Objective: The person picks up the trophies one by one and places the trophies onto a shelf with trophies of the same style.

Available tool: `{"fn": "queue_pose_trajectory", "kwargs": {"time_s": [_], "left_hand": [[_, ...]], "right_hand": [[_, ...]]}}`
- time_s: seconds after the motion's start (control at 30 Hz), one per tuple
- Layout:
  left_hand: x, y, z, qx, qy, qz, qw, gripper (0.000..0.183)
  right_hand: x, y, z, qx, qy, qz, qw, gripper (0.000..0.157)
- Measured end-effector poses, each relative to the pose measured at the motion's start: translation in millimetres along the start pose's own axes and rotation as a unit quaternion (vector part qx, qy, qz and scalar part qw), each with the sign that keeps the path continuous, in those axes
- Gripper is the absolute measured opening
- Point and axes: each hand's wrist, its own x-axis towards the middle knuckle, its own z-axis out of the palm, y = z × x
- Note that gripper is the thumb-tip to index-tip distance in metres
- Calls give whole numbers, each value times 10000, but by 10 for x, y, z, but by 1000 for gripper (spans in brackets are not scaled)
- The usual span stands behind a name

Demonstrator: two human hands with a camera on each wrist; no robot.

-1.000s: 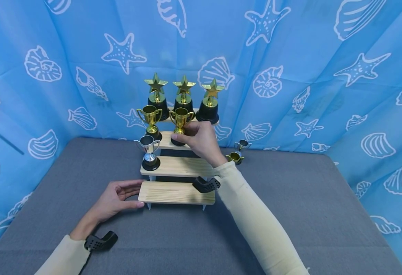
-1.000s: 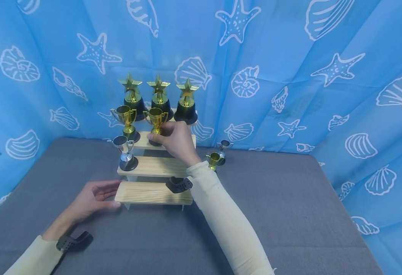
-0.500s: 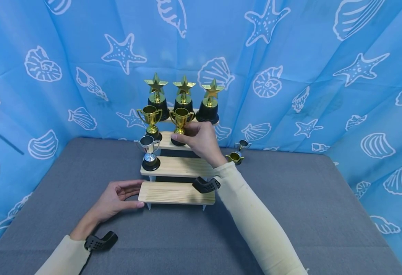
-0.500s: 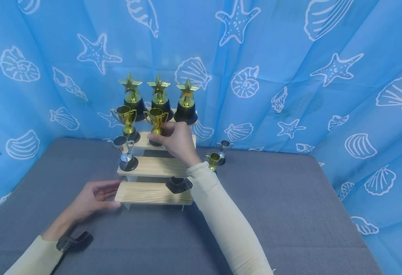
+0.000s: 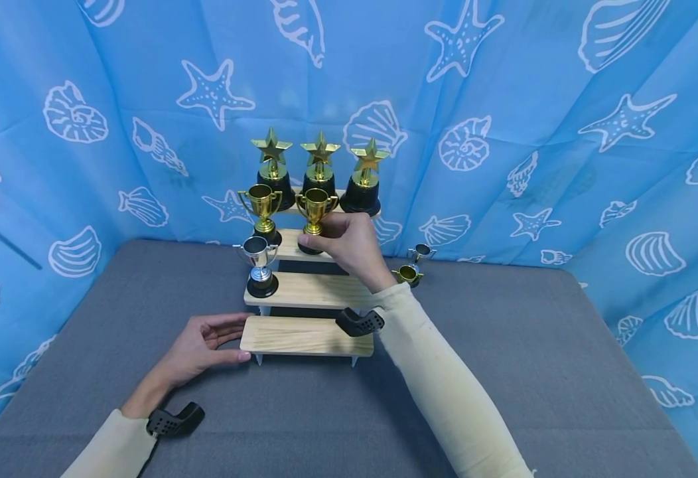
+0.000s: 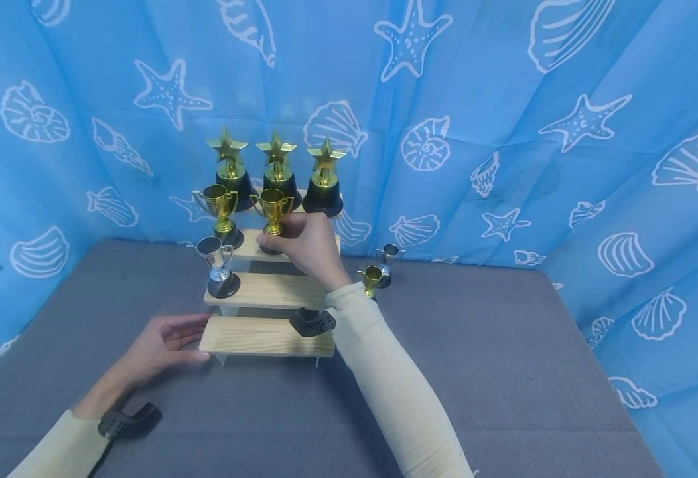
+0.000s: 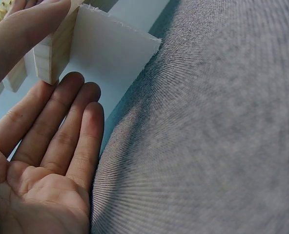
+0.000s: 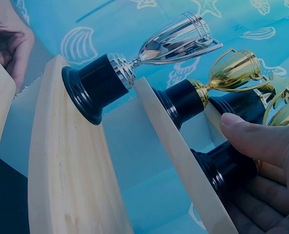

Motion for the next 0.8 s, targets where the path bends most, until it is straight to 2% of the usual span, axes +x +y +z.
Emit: {"fn": "queue_pose_trajectory", "kwargs": {"time_s": [0.8], "left_hand": [[0, -5, -4, -23, 5, 14, 10000, 69]], "right_hand": [[-27, 22, -10, 255, 6, 40, 9997, 38]]}}
